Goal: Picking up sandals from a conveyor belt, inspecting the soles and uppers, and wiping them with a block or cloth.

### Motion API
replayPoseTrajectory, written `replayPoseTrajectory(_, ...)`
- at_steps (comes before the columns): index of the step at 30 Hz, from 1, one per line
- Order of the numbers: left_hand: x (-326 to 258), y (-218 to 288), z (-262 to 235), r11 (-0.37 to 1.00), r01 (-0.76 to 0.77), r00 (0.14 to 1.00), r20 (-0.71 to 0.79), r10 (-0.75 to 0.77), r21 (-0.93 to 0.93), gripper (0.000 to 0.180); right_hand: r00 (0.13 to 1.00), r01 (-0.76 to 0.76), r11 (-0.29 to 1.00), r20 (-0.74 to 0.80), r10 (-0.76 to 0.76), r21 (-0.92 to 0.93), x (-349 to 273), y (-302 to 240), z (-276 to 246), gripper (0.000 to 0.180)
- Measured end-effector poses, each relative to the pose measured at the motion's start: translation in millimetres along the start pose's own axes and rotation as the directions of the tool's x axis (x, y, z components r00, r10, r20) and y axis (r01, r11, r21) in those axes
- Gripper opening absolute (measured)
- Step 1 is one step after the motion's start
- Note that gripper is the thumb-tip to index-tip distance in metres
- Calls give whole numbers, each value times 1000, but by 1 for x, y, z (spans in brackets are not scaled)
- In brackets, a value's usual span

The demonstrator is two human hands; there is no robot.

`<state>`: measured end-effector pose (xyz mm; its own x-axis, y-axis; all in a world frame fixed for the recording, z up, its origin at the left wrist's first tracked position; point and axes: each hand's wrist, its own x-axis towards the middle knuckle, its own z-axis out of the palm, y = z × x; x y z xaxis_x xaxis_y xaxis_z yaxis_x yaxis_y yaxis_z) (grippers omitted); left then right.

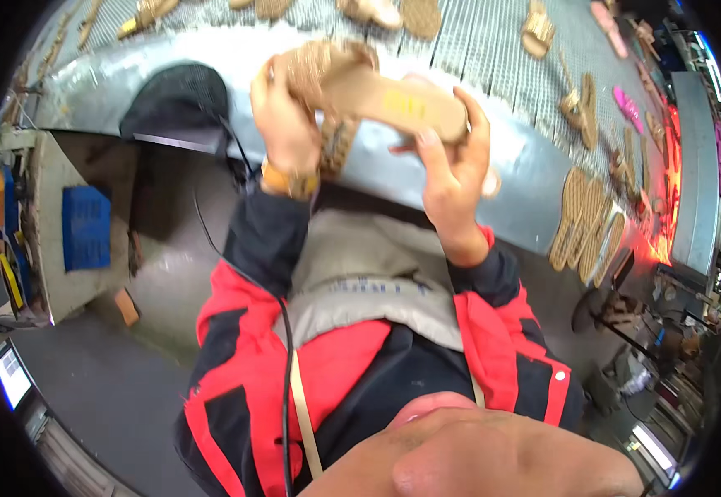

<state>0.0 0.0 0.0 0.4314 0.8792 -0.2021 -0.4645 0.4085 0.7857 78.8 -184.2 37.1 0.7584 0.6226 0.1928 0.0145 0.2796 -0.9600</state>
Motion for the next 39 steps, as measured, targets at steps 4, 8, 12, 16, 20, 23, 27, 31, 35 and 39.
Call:
replayPoseTrajectory(4,3,-17,-23,992,-127,972,199,122,10,43,898,-434,899,103,428,51,33,-6,-34,30)
replayPoseTrajectory(8,24,-5,-47,910,-163,933,360,16,382,49,877,-465,885,154,455,31,90,-11,-37,26)
replayPoseTrajectory(12,37,-19,-50,700,-346,886,462,26,624,45,962,-217,965,136,238,-147,200,15,-11,33)
replayPoseTrajectory(16,40,-26,-46,630,-454,856,505,111,630,43,914,-374,885,272,301,277,281,41,32,34)
replayPoseTrajectory(20,56,-13,-43,657,-385,910,387,150,649,42,899,-392,845,348,267,363,304,58,69,32)
replayPoseTrajectory(23,71,-5,-32,498,-456,880,459,127,737,42,922,-332,887,311,233,320,360,76,84,33)
replayPoseTrajectory(27,70,-12,-22,217,-645,752,659,13,732,49,929,369,765,184,-321,-529,511,121,104,29)
replayPoseTrajectory(31,73,-19,-17,104,-646,748,654,-116,757,54,728,539,223,316,-608,-812,665,202,148,41)
replayPoseTrajectory(35,79,-25,-17,89,-657,738,662,-131,749,55,679,718,316,523,-515,-621,686,307,161,51)
replayPoseTrajectory(39,80,-31,-15,74,-689,715,693,-95,721,49,909,408,56,400,-114,-911,661,344,151,58)
